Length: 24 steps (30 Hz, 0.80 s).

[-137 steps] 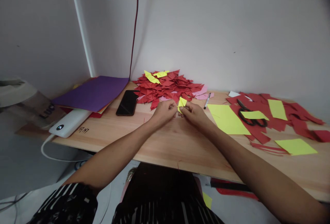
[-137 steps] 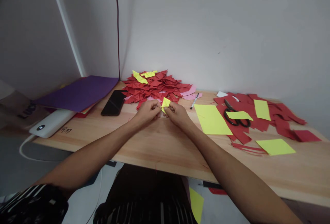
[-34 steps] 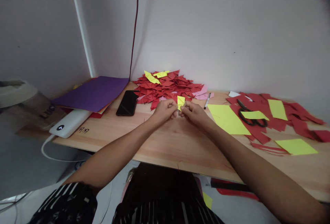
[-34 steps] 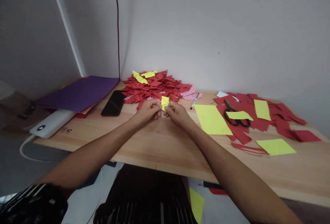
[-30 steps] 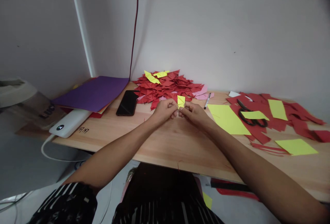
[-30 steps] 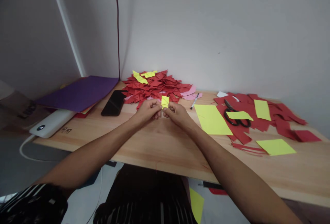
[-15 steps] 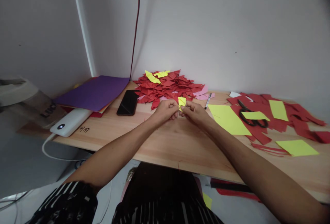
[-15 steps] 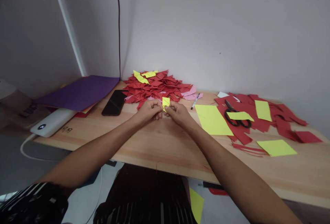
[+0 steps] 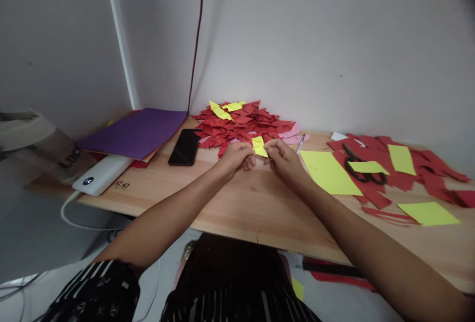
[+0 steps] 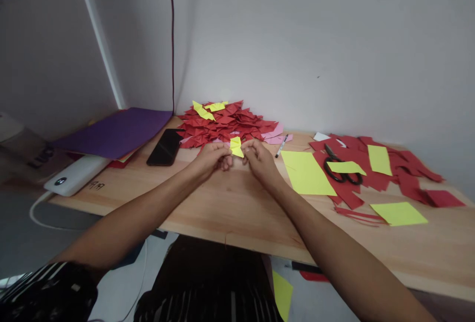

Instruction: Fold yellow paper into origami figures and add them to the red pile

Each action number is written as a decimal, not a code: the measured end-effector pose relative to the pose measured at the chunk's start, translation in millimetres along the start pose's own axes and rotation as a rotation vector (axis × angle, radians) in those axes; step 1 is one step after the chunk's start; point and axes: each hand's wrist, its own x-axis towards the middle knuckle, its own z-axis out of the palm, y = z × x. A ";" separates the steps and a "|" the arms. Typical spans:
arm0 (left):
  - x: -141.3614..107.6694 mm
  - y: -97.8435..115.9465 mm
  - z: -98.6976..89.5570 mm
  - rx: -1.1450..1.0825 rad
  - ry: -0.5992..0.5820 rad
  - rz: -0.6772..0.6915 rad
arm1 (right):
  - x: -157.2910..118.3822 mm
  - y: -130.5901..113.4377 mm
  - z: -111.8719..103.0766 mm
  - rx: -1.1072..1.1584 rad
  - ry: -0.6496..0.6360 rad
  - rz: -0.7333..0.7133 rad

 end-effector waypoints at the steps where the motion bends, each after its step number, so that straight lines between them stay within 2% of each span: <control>1: 0.3 0.5 -0.5 -0.043 0.002 -0.015 | 0.1 -0.5 0.0 -0.003 0.022 -0.041; 4: 1.1 1.0 -2.1 -0.129 -0.023 -0.042 | -0.7 -3.3 0.5 -0.078 0.015 -0.172; 7: 1.4 0.4 -3.4 -0.160 -0.042 -0.048 | -3.3 -6.7 1.3 -0.256 -0.024 -0.227; 9: 1.6 -0.5 -4.0 -0.167 -0.051 -0.054 | -4.9 -8.6 1.3 -0.285 -0.014 -0.224; 16: 1.3 -2.0 -2.4 -0.122 -0.073 -0.045 | -3.5 -9.1 -1.4 -0.143 0.099 -0.128; 24: -0.1 -1.8 0.8 -0.068 -0.098 -0.064 | -3.9 -10.0 1.7 -0.090 0.099 -0.093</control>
